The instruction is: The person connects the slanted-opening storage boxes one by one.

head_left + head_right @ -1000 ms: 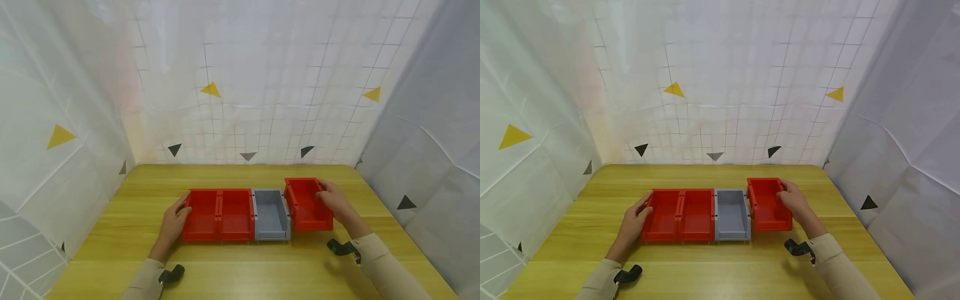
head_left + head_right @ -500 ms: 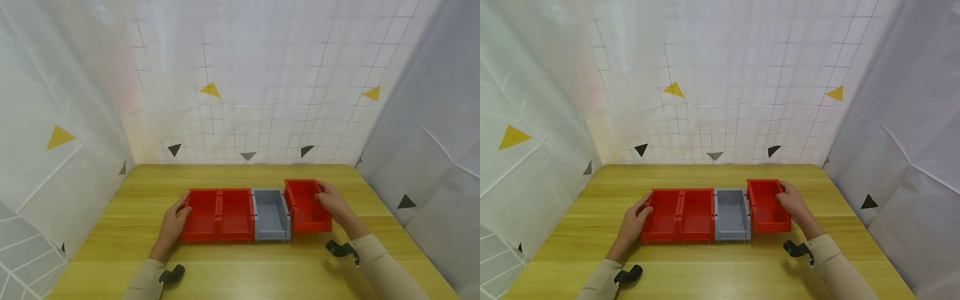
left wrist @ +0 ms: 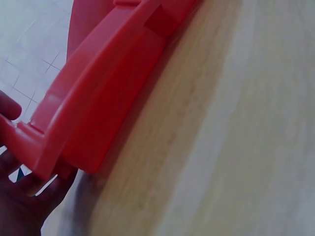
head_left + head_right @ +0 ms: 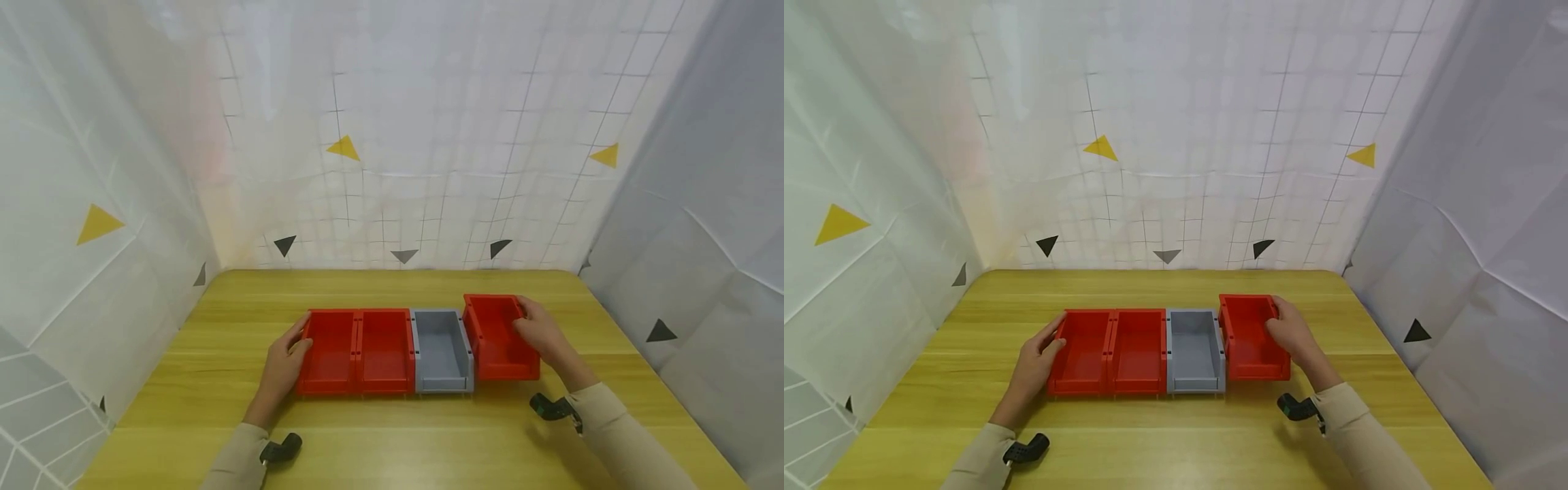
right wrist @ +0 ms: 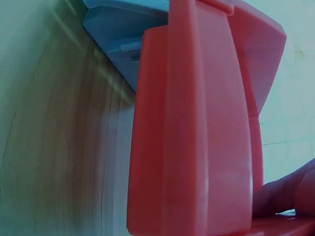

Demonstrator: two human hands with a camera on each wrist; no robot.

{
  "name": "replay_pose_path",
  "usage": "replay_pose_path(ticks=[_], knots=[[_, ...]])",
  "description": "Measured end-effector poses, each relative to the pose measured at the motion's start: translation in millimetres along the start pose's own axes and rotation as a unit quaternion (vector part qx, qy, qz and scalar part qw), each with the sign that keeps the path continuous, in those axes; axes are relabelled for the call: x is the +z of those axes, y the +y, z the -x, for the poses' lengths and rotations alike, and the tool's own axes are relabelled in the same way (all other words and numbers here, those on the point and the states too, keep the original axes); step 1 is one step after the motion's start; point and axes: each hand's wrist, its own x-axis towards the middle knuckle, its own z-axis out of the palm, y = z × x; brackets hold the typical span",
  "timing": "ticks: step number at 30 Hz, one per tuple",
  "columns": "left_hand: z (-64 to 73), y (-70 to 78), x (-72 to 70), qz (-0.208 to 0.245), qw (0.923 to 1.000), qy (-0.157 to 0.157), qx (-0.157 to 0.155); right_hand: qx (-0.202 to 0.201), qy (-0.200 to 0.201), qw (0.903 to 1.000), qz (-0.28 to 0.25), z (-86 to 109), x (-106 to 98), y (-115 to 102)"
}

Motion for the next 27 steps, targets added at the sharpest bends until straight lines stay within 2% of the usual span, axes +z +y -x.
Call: replay_pose_path(ticks=[6,16,20,27], knots=[[-0.3,0.0,0.8,-0.002,1.0,0.005,0.0,-0.009,0.017,0.9984,0.053,0.8,4.6,4.7],[0.4,9.6,2.2,-0.006,0.9995,0.002,-0.031,-0.01,0.027,0.9968,0.074,0.8,7.3,5.3],[1.0,9.9,1.7,-0.004,0.9996,0.002,-0.028,-0.011,0.029,0.996,0.084,-0.5,8.8,6.9],[1.1,1.7,2.4,-0.007,0.9998,0.014,-0.008,-0.02,0.028,0.9932,0.111,-1.7,7.4,6.3]])
